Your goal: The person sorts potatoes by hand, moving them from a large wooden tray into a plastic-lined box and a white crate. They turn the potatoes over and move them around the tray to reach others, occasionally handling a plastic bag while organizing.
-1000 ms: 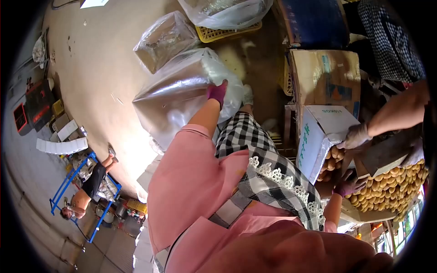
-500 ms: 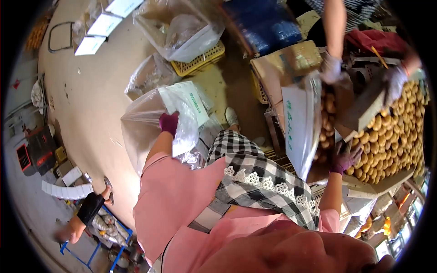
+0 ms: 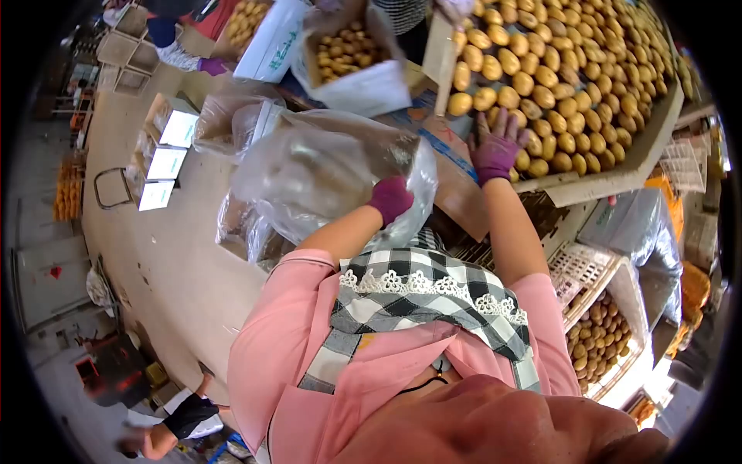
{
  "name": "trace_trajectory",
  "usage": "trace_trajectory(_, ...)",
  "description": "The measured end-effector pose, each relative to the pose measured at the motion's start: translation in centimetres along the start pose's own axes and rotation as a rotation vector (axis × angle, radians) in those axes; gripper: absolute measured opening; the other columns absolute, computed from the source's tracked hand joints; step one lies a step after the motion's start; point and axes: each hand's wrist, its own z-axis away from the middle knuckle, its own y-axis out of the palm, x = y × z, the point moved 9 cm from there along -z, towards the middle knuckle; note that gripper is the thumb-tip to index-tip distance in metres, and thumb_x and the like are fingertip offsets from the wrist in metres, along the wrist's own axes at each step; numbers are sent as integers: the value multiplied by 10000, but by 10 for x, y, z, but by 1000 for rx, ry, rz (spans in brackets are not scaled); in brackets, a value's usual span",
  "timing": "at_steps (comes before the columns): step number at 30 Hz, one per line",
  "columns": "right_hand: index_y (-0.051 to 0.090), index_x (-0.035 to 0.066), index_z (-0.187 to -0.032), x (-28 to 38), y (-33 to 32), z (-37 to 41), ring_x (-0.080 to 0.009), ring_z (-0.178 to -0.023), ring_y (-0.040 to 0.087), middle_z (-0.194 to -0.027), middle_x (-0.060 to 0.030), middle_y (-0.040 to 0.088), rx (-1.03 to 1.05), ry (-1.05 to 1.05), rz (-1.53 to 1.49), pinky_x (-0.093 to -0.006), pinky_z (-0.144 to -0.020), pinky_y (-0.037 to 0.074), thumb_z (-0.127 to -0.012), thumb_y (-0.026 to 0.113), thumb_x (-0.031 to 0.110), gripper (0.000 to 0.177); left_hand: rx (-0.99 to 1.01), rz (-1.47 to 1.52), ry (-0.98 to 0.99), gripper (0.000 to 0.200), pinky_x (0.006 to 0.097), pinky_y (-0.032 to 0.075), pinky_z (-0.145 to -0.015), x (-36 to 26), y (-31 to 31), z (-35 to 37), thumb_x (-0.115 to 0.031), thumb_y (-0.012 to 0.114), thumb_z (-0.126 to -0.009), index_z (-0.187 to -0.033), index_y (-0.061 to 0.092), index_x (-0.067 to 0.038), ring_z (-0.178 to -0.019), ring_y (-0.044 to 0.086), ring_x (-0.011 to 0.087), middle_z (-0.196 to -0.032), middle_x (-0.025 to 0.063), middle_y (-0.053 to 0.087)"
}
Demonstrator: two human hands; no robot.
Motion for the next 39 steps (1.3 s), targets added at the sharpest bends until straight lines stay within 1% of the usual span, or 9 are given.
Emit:
trace_trajectory(8,406,281,-1355,36,-1,-7,-317,-1393,135,-1517,-102,163,324,6,43,-659,-1020,-2,-909,342,384,462,336,1,18,356,431,485,-722,-66,56,-46,-343,625,-692,-765,650,5,-789,625,369,-814,221,639)
trace_trajectory(11,369,275,-1374,33,-5,-4,-315,-1397,118,-1522,-95,145,355,-7,46,-665,-1015,-19,-936,269,330,453,51,-171,705,481,338,432,-916,-92,198,-43,-391,410,-903,-1286,468,-105,-1106,545,230,-1236,131,551)
trace_trajectory(15,296,283,-1368,40,40,-8,-284,-1402,110,-1519,-88,131,335,-49,93,-687,-1008,16,-951,224,395,437,10,-581,-534,377,302,265,-1064,-56,300,-2,-210,335,-972,-1315,453,-110,-1249,390,164,-1378,82,415)
trace_trajectory(18,248,295,-1372,38,68,1,-234,-1389,159,-1510,-89,157,200,-36,712,-685,-1014,36,-952,217,421,440,587,-454,3,433,329,278,-1063,-101,237,31,-278,395,-953,-1337,413,-79,-1254,395,225,-1373,131,414)
trace_trajectory(19,271,291,-1376,36,58,-2,-250,-1388,159,-1513,-91,151,282,-60,220,-676,-1020,27,-951,223,411,444,761,-368,213,460,339,282,-1063,-125,197,48,-300,414,-947,-1345,400,-69,-1256,397,245,-1372,147,414)
trace_trajectory(23,422,352,-1319,33,-7,-4,-300,-1370,202,-1504,-86,202,280,2,106,-657,-1019,32,-928,310,373,407,1110,82,674,546,362,319,-1046,-186,16,109,-350,492,-926,-1352,381,-26,-1240,431,288,-1348,189,439)
trace_trajectory(29,400,322,-1335,20,13,1,-293,-1373,207,-1494,-78,234,314,-24,184,-652,-1017,43,-915,327,409,435,402,953,350,288,274,418,-914,-81,-179,34,-127,500,-928,-1171,565,14,-1029,543,126,-1108,78,611)
trace_trajectory(33,464,329,-1274,16,5,2,-285,-1335,283,-1456,-72,303,106,-27,182,-609,-1035,88,-902,346,336,390,-71,479,561,335,313,447,-880,-59,-222,-16,-171,594,-859,-1138,572,12,-1012,586,232,-1106,154,610)
trace_trajectory(39,548,343,-1197,6,-6,3,-278,-1272,360,-1376,-71,408,-80,-72,237,-541,-1036,195,-853,456,271,364,308,-118,1043,474,419,486,-780,-58,-109,-52,-404,582,-771,-1145,588,-113,-873,620,320,-1032,153,632)
